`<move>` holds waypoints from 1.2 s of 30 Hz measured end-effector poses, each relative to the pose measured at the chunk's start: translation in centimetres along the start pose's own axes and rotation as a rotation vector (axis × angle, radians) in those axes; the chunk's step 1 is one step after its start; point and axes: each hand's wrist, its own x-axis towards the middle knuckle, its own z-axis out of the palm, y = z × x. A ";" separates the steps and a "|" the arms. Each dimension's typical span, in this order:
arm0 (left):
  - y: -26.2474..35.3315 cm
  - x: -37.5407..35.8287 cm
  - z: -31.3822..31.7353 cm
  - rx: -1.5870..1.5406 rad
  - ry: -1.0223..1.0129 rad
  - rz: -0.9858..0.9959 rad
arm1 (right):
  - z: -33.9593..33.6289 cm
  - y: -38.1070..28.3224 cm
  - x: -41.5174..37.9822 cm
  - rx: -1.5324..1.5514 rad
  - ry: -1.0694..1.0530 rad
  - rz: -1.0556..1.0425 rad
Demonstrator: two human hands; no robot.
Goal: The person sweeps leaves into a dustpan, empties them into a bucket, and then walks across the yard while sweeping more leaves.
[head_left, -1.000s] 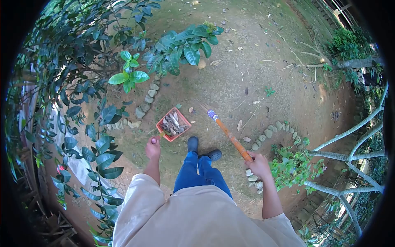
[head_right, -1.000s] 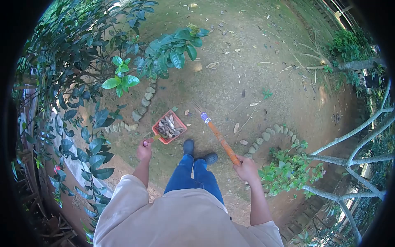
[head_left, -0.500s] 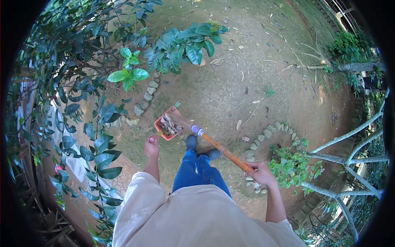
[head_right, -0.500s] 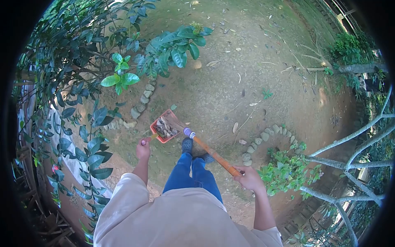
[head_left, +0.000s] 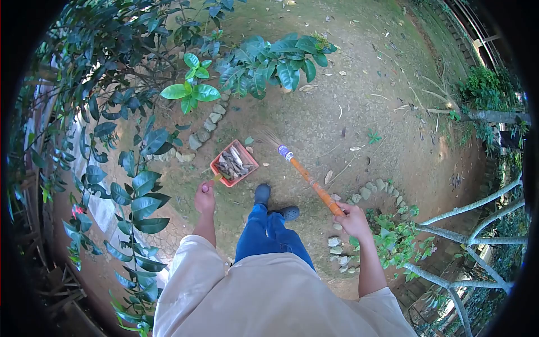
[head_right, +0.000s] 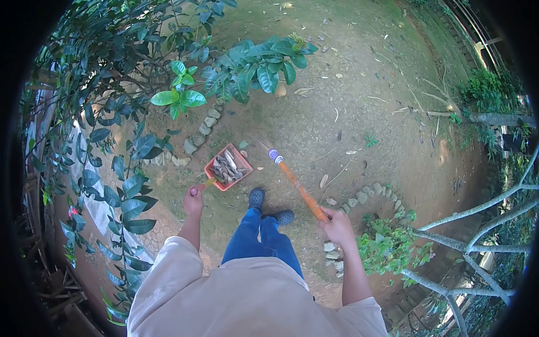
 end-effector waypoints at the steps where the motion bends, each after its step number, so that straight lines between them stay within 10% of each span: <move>1: 0.5 0.0 -0.4 0.012 -0.028 -0.039 | 0.2 -0.2 0.6 0.006 0.008 -0.015; 36: -0.9 -2.2 0.7 0.075 -0.111 0.065 | 1.9 0.9 -7.1 -0.222 0.080 -0.001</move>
